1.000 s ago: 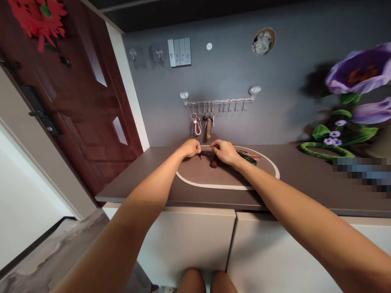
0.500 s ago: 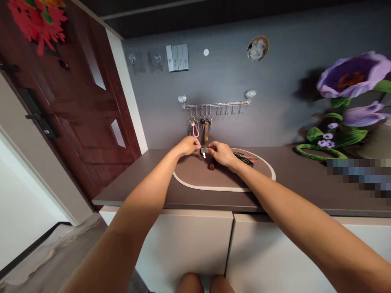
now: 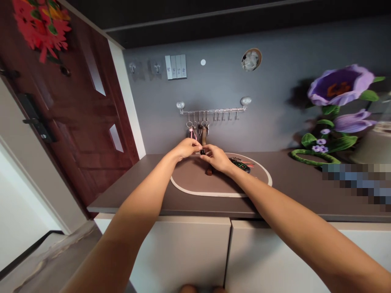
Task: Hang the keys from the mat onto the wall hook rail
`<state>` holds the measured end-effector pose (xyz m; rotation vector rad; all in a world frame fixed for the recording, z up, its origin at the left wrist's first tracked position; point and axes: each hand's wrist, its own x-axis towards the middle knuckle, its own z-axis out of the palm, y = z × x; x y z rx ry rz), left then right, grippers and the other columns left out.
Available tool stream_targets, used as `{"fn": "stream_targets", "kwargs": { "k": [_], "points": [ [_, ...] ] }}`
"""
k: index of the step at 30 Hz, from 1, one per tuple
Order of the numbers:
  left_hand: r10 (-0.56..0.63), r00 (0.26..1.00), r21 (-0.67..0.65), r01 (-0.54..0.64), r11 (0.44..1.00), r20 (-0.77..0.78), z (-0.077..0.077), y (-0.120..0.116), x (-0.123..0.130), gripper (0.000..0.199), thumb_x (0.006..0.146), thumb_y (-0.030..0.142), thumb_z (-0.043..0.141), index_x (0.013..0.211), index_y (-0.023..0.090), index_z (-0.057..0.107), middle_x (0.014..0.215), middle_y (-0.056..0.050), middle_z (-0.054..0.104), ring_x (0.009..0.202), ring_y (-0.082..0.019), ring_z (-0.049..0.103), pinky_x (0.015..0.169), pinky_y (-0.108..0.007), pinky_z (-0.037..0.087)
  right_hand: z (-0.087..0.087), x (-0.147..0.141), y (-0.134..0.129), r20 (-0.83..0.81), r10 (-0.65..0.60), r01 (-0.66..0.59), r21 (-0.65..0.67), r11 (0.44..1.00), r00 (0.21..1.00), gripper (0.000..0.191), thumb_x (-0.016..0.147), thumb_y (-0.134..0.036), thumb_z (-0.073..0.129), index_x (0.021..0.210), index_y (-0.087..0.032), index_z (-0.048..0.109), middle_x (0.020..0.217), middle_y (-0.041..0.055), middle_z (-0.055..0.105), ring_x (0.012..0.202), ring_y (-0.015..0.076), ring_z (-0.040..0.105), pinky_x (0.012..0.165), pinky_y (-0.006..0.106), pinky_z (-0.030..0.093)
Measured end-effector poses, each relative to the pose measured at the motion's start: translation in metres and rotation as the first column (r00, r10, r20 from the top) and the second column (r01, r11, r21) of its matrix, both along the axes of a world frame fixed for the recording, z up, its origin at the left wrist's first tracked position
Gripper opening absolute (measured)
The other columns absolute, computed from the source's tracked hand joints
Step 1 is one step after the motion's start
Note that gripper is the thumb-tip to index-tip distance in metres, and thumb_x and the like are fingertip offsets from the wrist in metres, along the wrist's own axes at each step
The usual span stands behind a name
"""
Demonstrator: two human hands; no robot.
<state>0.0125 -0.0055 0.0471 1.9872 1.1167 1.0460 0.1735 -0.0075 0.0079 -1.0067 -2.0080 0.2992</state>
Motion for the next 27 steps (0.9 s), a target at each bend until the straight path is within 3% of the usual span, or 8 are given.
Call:
{"fn": "stream_targets", "kwargs": {
  "k": [4,8,14,19,27],
  "points": [
    [-0.049,0.976,-0.132,0.078,0.988,0.210,0.000,0.002,0.002,0.010,0.070,0.021,0.060,0.072,0.012,0.058,0.070,-0.001,0.057,0.066,-0.009,0.052,0.069,-0.026,0.042,0.001,0.001,0.001,-0.148,0.044,-0.047,-0.016,0.999,0.988,0.037,0.069,-0.030,0.062,0.103,-0.018,0.053,0.087,0.0028,0.060,0.074,0.0117,0.056,0.073,0.028,0.045],
    [0.011,0.933,-0.228,0.077,0.971,0.360,-0.002,0.004,0.006,0.009,0.072,0.020,0.060,0.071,0.013,0.055,0.073,0.000,0.057,0.068,-0.007,0.054,0.075,-0.026,0.043,0.003,-0.001,0.000,-0.290,0.109,-0.127,-0.045,0.991,0.951,0.039,0.068,-0.037,0.062,0.101,-0.018,0.053,0.091,0.0034,0.061,0.082,0.0121,0.056,0.078,0.028,0.043],
    [0.085,0.886,-0.307,0.067,0.949,0.456,-0.002,0.000,0.014,0.003,0.076,0.014,0.054,0.074,0.013,0.055,0.072,-0.001,0.058,0.068,-0.007,0.054,0.076,-0.027,0.045,0.007,0.001,0.002,-0.396,0.094,-0.129,-0.063,0.990,0.914,0.030,0.077,-0.042,0.046,0.086,-0.015,0.057,0.082,0.0029,0.062,0.077,0.0119,0.055,0.077,0.027,0.042],
    [0.101,0.859,-0.332,0.084,0.940,0.503,-0.004,-0.002,0.017,0.003,0.077,0.013,0.053,0.074,0.013,0.056,0.070,-0.001,0.058,0.066,-0.007,0.055,0.075,-0.028,0.045,0.006,0.003,0.006,-0.405,0.092,-0.119,-0.042,0.992,0.910,0.028,0.073,-0.041,0.052,0.081,-0.015,0.059,0.077,0.0023,0.062,0.072,0.0123,0.055,0.073,0.027,0.042],
    [0.088,0.876,-0.300,0.066,0.952,0.473,-0.005,-0.003,0.021,0.006,0.076,0.015,0.054,0.081,0.012,0.057,0.076,-0.003,0.059,0.069,-0.006,0.054,0.073,-0.024,0.045,0.006,0.006,0.006,-0.391,0.045,-0.052,-0.008,0.999,0.919,0.028,0.073,-0.041,0.051,0.079,-0.015,0.059,0.077,0.0018,0.061,0.071,0.0120,0.054,0.072,0.026,0.041]
  ]
}}
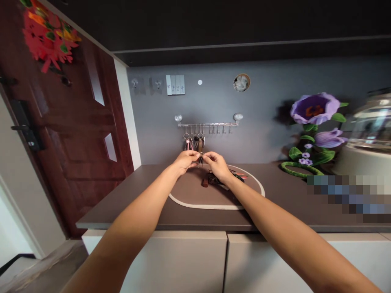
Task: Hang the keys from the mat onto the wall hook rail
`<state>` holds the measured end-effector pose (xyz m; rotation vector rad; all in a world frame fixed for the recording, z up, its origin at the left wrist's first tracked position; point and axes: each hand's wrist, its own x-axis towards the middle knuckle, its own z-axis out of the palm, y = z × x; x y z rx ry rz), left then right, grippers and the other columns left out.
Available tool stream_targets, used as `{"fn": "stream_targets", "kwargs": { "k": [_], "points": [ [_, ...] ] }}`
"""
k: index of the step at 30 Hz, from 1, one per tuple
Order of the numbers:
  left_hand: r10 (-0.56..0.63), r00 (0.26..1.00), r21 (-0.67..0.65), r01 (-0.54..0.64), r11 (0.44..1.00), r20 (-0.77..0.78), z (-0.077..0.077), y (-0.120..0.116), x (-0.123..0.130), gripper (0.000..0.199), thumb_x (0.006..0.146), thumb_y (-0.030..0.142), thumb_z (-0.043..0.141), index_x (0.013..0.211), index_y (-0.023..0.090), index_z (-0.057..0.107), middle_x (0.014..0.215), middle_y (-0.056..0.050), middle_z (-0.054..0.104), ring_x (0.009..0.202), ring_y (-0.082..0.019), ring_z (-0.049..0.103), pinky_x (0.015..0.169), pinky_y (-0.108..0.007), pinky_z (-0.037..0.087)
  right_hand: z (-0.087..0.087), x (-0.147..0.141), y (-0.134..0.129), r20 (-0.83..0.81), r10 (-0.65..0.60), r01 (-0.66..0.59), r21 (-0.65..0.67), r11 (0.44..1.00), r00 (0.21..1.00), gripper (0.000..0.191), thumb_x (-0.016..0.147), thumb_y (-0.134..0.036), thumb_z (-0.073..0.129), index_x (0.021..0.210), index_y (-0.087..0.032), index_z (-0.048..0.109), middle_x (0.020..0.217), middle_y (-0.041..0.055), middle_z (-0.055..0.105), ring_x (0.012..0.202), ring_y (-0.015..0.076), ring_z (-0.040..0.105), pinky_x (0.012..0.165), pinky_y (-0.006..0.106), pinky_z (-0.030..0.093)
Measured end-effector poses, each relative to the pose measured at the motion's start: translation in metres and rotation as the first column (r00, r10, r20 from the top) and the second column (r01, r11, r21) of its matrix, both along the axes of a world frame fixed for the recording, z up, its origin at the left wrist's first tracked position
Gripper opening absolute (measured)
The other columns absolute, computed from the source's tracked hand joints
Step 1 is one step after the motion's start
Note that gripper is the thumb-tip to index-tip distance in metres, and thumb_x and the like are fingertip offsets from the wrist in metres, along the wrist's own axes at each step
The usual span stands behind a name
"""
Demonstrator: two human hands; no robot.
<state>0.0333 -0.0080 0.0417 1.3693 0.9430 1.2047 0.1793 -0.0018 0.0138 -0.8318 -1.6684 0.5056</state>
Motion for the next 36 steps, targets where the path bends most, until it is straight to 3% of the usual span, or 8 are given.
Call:
{"fn": "stream_targets", "kwargs": {
  "k": [10,13,17,22,27,32,36],
  "points": [
    [0.020,0.998,0.084,-0.015,0.996,-0.053,-0.001,0.003,0.000,0.017,0.075,0.021,0.056,0.091,0.015,0.058,0.097,-0.006,0.061,0.079,-0.009,0.056,0.071,-0.023,0.046,-0.002,0.005,0.005,-0.051,-0.009,0.010,0.028,1.000,0.999,0.029,0.075,-0.044,0.047,0.081,-0.017,0.055,0.074,0.0014,0.059,0.069,0.0123,0.053,0.071,0.027,0.044],
    [0.128,0.974,0.133,-0.104,0.986,-0.189,-0.002,0.004,0.000,0.016,0.076,0.021,0.052,0.089,0.014,0.058,0.092,-0.007,0.062,0.075,-0.010,0.057,0.067,-0.021,0.045,0.001,0.006,0.007,-0.125,-0.046,0.047,0.007,0.999,0.991,0.030,0.074,-0.046,0.049,0.080,-0.017,0.054,0.074,0.0022,0.059,0.069,0.0127,0.054,0.071,0.028,0.046],
    [0.313,0.870,0.303,-0.202,0.931,-0.381,-0.006,0.005,0.001,0.012,0.075,0.017,0.051,0.081,0.012,0.060,0.080,-0.006,0.063,0.069,-0.011,0.056,0.065,-0.022,0.043,0.006,0.007,0.011,-0.261,-0.076,0.060,-0.068,0.996,0.962,0.031,0.070,-0.046,0.052,0.080,-0.017,0.053,0.076,0.0025,0.058,0.071,0.0127,0.055,0.071,0.029,0.048],
    [0.335,0.773,0.413,-0.104,0.905,-0.538,-0.011,0.005,0.004,0.013,0.074,0.017,0.050,0.076,0.013,0.061,0.070,-0.004,0.062,0.060,-0.011,0.054,0.062,-0.022,0.041,0.019,0.008,0.026,-0.324,-0.128,0.099,-0.103,0.990,0.937,0.028,0.070,-0.042,0.051,0.079,-0.016,0.052,0.078,0.0026,0.057,0.070,0.0117,0.054,0.065,0.027,0.049],
    [0.342,0.642,0.461,0.021,0.887,-0.687,-0.013,0.003,0.004,0.014,0.073,0.021,0.053,0.075,0.013,0.063,0.058,-0.002,0.059,0.053,-0.011,0.053,0.060,-0.023,0.039,0.045,0.007,0.044,-0.356,-0.185,0.159,-0.102,0.982,0.916,0.019,0.071,-0.033,0.050,0.077,-0.015,0.053,0.076,0.0018,0.057,0.064,0.0098,0.053,0.059,0.024,0.048],
    [0.364,0.604,0.494,0.056,0.868,-0.709,-0.014,0.004,0.003,0.013,0.073,0.022,0.054,0.074,0.014,0.065,0.055,-0.002,0.059,0.051,-0.011,0.053,0.061,-0.022,0.040,0.069,0.002,0.059,-0.416,-0.273,0.208,-0.195,0.958,0.867,0.012,0.074,-0.026,0.047,0.074,-0.015,0.052,0.070,0.0010,0.057,0.051,0.0078,0.051,0.052,0.024,0.045],
    [0.385,0.574,0.504,0.056,0.862,-0.722,-0.013,0.004,0.003,0.013,0.074,0.021,0.054,0.073,0.014,0.065,0.054,-0.002,0.059,0.051,-0.011,0.053,0.060,-0.022,0.040,0.076,-0.002,0.068,-0.426,-0.308,0.212,-0.258,0.943,0.850,0.010,0.076,-0.019,0.045,0.071,-0.015,0.052,0.066,0.0012,0.056,0.049,0.0075,0.050,0.049,0.023,0.045]
  ]
}}
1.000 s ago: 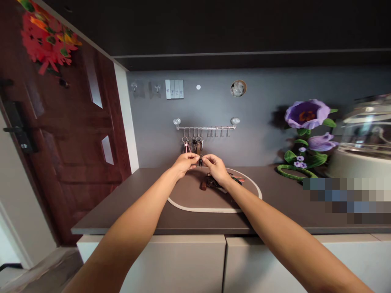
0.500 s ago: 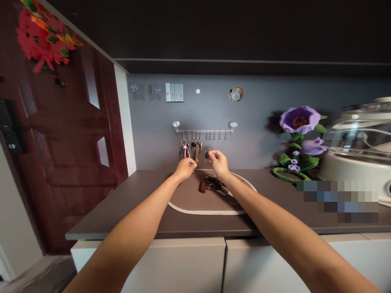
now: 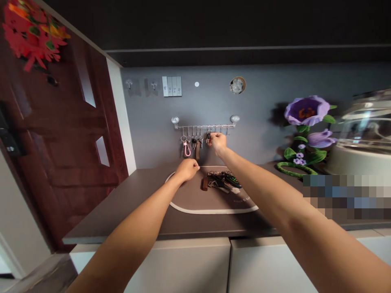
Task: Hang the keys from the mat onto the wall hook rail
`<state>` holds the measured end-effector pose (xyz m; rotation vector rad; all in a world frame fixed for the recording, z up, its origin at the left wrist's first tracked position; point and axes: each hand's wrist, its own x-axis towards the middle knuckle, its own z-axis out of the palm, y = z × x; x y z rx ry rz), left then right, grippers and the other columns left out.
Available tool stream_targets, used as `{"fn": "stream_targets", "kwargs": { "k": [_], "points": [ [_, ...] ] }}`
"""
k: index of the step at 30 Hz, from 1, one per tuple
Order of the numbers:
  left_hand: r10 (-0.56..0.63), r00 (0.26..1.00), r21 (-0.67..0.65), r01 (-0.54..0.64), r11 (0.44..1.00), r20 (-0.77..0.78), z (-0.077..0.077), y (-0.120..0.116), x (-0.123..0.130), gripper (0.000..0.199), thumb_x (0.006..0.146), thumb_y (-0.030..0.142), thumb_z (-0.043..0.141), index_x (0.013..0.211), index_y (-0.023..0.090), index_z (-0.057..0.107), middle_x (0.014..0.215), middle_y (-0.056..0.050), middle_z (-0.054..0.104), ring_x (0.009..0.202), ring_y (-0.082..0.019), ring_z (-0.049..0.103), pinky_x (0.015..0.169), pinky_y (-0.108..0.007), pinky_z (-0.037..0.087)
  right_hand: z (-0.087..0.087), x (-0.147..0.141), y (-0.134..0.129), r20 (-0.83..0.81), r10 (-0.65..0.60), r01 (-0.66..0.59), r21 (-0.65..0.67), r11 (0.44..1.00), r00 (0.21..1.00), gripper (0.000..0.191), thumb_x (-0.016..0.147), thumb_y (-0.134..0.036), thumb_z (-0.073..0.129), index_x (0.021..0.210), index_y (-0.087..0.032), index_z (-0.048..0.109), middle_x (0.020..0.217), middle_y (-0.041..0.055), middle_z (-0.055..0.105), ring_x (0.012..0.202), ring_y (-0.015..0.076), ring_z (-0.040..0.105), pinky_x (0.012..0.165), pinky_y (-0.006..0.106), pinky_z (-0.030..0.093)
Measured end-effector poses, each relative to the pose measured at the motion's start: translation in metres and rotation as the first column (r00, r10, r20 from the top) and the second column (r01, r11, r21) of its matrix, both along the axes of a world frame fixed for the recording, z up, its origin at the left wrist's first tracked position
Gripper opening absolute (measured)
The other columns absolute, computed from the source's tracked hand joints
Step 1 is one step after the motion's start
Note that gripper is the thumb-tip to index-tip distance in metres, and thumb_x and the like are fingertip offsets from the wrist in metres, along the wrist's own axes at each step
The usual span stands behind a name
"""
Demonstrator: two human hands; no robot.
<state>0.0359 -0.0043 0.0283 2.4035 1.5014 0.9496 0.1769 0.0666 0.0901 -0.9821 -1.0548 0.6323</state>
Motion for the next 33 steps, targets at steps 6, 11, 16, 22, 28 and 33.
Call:
{"fn": "stream_targets", "kwargs": {
  "k": [6,11,16,22,28,33],
  "points": [
    [0.011,0.999,-0.014,-0.011,1.000,-0.046,0.000,0.001,0.000,0.017,0.075,0.022,0.052,0.077,0.014,0.066,0.058,-0.004,0.062,0.054,-0.013,0.055,0.060,-0.023,0.039,0.001,-0.004,0.007,-0.054,0.012,-0.016,-0.088,0.996,0.998,0.010,0.077,-0.016,0.044,0.074,-0.014,0.053,0.071,0.0037,0.058,0.052,0.0062,0.052,0.048,0.019,0.046],
    [0.002,0.999,-0.021,-0.003,1.000,-0.045,0.000,0.001,-0.001,0.017,0.075,0.022,0.052,0.077,0.013,0.066,0.060,-0.005,0.063,0.055,-0.013,0.057,0.062,-0.023,0.040,-0.002,-0.002,0.007,-0.044,0.002,-0.008,-0.137,0.991,0.999,0.008,0.076,-0.015,0.046,0.073,-0.013,0.053,0.066,0.0032,0.057,0.051,0.0064,0.052,0.049,0.020,0.047],
    [0.018,0.998,-0.024,-0.019,1.000,-0.053,0.000,0.000,-0.001,0.018,0.076,0.023,0.051,0.078,0.013,0.065,0.061,-0.005,0.063,0.057,-0.012,0.058,0.062,-0.022,0.041,-0.008,0.001,0.007,-0.023,0.004,-0.008,-0.150,0.989,1.000,0.008,0.077,-0.016,0.047,0.072,-0.014,0.052,0.059,-0.0001,0.053,0.049,0.0062,0.050,0.051,0.022,0.048],
    [0.042,0.994,-0.035,-0.046,0.998,-0.099,0.000,0.001,-0.002,0.019,0.078,0.024,0.049,0.081,0.014,0.065,0.065,-0.005,0.065,0.061,-0.012,0.059,0.063,-0.021,0.042,-0.013,0.004,0.008,-0.015,0.032,-0.034,-0.155,0.987,0.999,0.009,0.078,-0.016,0.047,0.071,-0.015,0.051,0.060,-0.0015,0.052,0.050,0.0058,0.050,0.052,0.023,0.050],
    [0.040,0.993,-0.012,-0.041,0.999,-0.115,-0.003,0.002,-0.003,0.018,0.078,0.024,0.049,0.080,0.014,0.064,0.067,-0.005,0.065,0.062,-0.013,0.060,0.063,-0.022,0.041,-0.011,0.006,0.002,-0.017,0.074,-0.076,-0.168,0.983,0.997,0.010,0.080,-0.014,0.044,0.072,-0.015,0.050,0.062,-0.0015,0.052,0.051,0.0057,0.051,0.054,0.024,0.050],
    [0.008,0.994,0.008,-0.007,1.000,-0.105,-0.005,0.003,-0.003,0.018,0.078,0.023,0.050,0.081,0.013,0.064,0.066,-0.004,0.065,0.060,-0.012,0.059,0.063,-0.022,0.041,-0.008,0.009,-0.007,0.010,0.141,-0.136,-0.215,0.967,0.990,0.010,0.079,-0.011,0.042,0.072,-0.015,0.049,0.059,-0.0026,0.049,0.049,0.0056,0.050,0.058,0.026,0.051]
  ]
}}
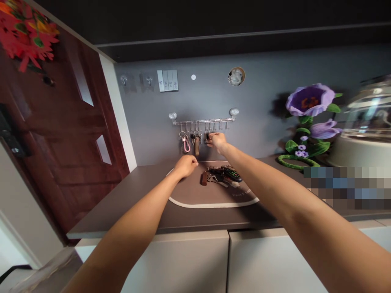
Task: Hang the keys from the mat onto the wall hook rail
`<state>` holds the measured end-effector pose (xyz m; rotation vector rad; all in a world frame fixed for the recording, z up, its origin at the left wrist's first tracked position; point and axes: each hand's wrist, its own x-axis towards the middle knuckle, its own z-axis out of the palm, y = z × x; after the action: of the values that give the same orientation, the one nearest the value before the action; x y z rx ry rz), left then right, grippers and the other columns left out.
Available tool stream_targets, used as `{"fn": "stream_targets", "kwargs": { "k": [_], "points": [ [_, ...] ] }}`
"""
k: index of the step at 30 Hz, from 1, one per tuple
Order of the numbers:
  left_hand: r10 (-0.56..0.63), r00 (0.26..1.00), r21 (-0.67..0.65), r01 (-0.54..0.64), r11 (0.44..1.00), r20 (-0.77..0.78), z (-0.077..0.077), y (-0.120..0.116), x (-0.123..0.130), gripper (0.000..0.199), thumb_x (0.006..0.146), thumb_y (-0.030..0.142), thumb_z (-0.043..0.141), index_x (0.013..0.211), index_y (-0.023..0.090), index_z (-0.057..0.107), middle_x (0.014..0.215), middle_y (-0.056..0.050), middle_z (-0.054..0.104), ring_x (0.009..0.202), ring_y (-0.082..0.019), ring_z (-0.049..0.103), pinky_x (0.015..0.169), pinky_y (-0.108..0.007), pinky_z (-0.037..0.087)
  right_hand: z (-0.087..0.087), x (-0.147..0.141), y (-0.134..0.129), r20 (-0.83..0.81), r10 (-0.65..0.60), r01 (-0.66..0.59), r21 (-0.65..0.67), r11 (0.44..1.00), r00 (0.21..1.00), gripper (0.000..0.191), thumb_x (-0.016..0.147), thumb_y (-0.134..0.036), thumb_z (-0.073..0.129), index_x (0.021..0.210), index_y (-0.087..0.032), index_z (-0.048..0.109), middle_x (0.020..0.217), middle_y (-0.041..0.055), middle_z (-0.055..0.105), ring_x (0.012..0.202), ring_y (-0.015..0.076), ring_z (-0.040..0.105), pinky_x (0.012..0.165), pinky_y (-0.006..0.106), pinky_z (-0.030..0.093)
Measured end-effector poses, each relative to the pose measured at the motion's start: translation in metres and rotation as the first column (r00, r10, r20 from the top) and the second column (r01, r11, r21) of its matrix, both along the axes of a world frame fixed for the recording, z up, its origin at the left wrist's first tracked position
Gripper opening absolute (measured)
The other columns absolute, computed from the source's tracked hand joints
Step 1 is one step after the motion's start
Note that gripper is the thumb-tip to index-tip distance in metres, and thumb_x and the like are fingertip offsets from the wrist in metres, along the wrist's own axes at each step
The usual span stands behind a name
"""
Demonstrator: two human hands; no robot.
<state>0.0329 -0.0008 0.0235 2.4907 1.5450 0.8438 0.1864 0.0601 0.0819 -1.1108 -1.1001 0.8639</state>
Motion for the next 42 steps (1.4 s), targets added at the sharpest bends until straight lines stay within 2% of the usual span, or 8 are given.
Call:
{"fn": "stream_targets", "kwargs": {
  "k": [7,14,19,26,30,37,40,42],
  "points": [
    [-0.076,0.997,0.037,0.076,0.996,0.007,-0.002,-0.001,0.002,0.017,0.076,0.020,0.049,0.081,0.013,0.063,0.068,-0.004,0.064,0.059,-0.012,0.058,0.060,-0.022,0.040,0.000,0.008,-0.017,-0.006,0.084,-0.084,-0.010,0.996,0.996,0.009,0.076,-0.008,0.044,0.071,-0.015,0.048,0.064,-0.0016,0.053,0.052,0.0055,0.052,0.064,0.027,0.050],
    [-0.130,0.990,0.001,0.130,0.992,0.051,-0.008,0.001,0.003,0.018,0.076,0.022,0.048,0.082,0.014,0.063,0.065,-0.002,0.063,0.056,-0.012,0.057,0.060,-0.023,0.041,-0.003,0.011,-0.033,-0.003,0.156,-0.156,-0.015,0.988,0.988,0.010,0.075,-0.006,0.045,0.076,-0.015,0.050,0.071,0.0015,0.058,0.058,0.0076,0.056,0.068,0.029,0.050],
    [-0.179,0.981,0.003,0.179,0.984,0.075,-0.010,0.002,0.005,0.019,0.074,0.024,0.050,0.084,0.014,0.063,0.075,-0.003,0.065,0.063,-0.013,0.058,0.063,-0.023,0.042,-0.005,0.011,-0.051,-0.016,0.217,-0.217,-0.022,0.976,0.976,0.010,0.075,-0.006,0.044,0.076,-0.014,0.050,0.079,0.0044,0.060,0.061,0.0095,0.059,0.067,0.030,0.050],
    [-0.233,0.969,0.007,0.234,0.972,0.076,-0.008,-0.001,0.008,0.020,0.073,0.026,0.053,0.085,0.015,0.065,0.082,-0.003,0.067,0.073,-0.014,0.058,0.069,-0.024,0.042,-0.025,0.015,-0.067,-0.032,0.269,-0.269,0.007,0.963,0.963,0.008,0.077,-0.009,0.046,0.080,-0.014,0.051,0.076,0.0043,0.063,0.063,0.0092,0.060,0.066,0.026,0.050],
    [-0.307,0.949,-0.005,0.308,0.951,0.068,-0.009,-0.002,0.008,0.021,0.073,0.028,0.053,0.085,0.015,0.065,0.084,-0.003,0.067,0.076,-0.014,0.058,0.071,-0.024,0.042,-0.040,0.016,-0.077,-0.023,0.246,-0.246,0.005,0.969,0.969,0.009,0.077,-0.009,0.047,0.083,-0.015,0.052,0.074,0.0040,0.063,0.062,0.0084,0.059,0.066,0.025,0.049],
    [-0.394,0.919,0.000,0.394,0.919,0.015,-0.007,-0.013,0.016,0.020,0.075,0.029,0.053,0.082,0.016,0.068,0.085,-0.003,0.068,0.078,-0.014,0.059,0.073,-0.023,0.041,-0.062,0.028,-0.085,0.239,0.139,-0.158,0.065,0.985,0.961,0.012,0.079,-0.013,0.047,0.090,-0.015,0.053,0.072,0.0027,0.063,0.061,0.0089,0.058,0.063,0.023,0.048],
    [-0.404,0.915,0.000,0.404,0.915,-0.011,-0.007,-0.018,0.018,0.019,0.074,0.029,0.054,0.077,0.017,0.069,0.075,-0.004,0.067,0.073,-0.014,0.060,0.072,-0.023,0.042,-0.068,0.034,-0.084,0.414,0.057,-0.111,0.108,0.988,0.909,0.016,0.078,-0.015,0.049,0.092,-0.015,0.056,0.073,0.0026,0.064,0.064,0.0095,0.058,0.067,0.023,0.047],
    [-0.418,0.908,-0.010,0.418,0.908,-0.026,-0.007,-0.020,0.019,0.020,0.074,0.031,0.054,0.075,0.017,0.069,0.068,-0.004,0.066,0.070,-0.014,0.060,0.072,-0.023,0.042,-0.069,0.036,-0.084,0.538,-0.009,-0.080,0.142,0.987,0.843,0.018,0.077,-0.014,0.048,0.093,-0.015,0.058,0.074,0.0028,0.064,0.066,0.0101,0.059,0.072,0.024,0.046]
  ]
}}
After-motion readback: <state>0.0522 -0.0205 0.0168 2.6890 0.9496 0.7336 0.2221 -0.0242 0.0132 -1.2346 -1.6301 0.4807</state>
